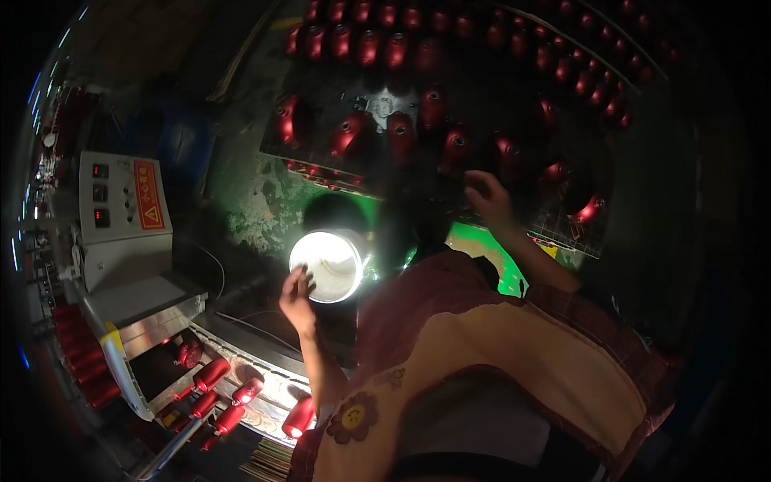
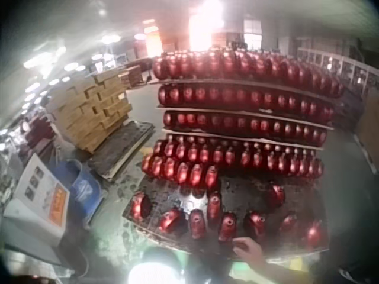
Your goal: The person repeatedly picks up red cylindrical cans from a conveyor belt and places them onto a nearby rack. The person handles the cans one at a time or in pairs, moving them from the belt to the rack.
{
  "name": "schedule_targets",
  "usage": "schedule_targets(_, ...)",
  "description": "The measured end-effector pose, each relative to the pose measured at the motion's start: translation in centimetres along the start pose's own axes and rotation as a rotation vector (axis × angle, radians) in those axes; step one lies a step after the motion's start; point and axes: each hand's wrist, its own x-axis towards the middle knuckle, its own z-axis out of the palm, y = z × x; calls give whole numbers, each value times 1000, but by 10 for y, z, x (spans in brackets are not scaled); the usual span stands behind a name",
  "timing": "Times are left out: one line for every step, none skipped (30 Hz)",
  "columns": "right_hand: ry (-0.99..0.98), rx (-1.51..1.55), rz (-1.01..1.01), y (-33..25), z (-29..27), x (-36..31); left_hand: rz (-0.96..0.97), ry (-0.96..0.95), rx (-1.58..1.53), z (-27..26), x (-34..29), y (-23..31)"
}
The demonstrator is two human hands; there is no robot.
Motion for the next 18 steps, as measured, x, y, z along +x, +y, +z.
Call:
schedule_targets(44, -13, 5, -4, -16, 0, 101, -99, 60, 26, 19, 10)
schedule_targets(96, -20, 59, -5, -28, 2, 124, -165, 53, 50, 41, 20)
schedule_targets(85, -132, -51, -8, -37, 8, 147, -177, 119, 75, 64, 31)
schedule_targets(77, -238, -111, -10, -44, 15, 243, -187, 248, 98, 90, 40)
schedule_targets(63, -320, -193, -13, -44, 23, 248, -241, 194, 121, 114, 48)
schedule_targets(76, -390, -236, -13, -39, 37, 372, -300, 267, 147, 141, 54)
schedule_targets(92, -439, -303, -13, -31, 54, 369, -345, 245, 173, 166, 59)
schedule_targets(117, -485, -369, -11, -23, 70, 406, -417, 218, 199, 188, 61)
schedule_targets(105, -455, -367, -7, -14, 86, 496, -440, 313, 224, 208, 62)
schedule_targets(95, -421, -364, -1, -3, 101, 566, -464, 411, 244, 225, 61)
schedule_targets(82, -387, -361, 5, 4, 113, 590, -555, 406, 261, 235, 55)
schedule_targets(63, -367, -377, 10, 9, 123, 591, -638, 407, 277, 244, 49)
schedule_targets(87, -366, -369, 16, 13, 131, 570, -689, 433, 291, 254, 45)
schedule_targets(104, -367, -365, 21, 15, 135, 508, -772, 398, 298, 257, 40)
schedule_targets(104, -360, -377, 26, 18, 140, 442, -820, 406, 302, 258, 36)
schedule_targets(90, -298, -406, 29, 15, 142, 579, -909, 324, 304, 260, 37)
schedule_targets(110, -374, -327, 31, 14, 143, 573, -926, 293, 305, 258, 39)
schedule_targets(188, -375, -252, 31, 10, 143, 324, -970, 401, 304, 254, 44)
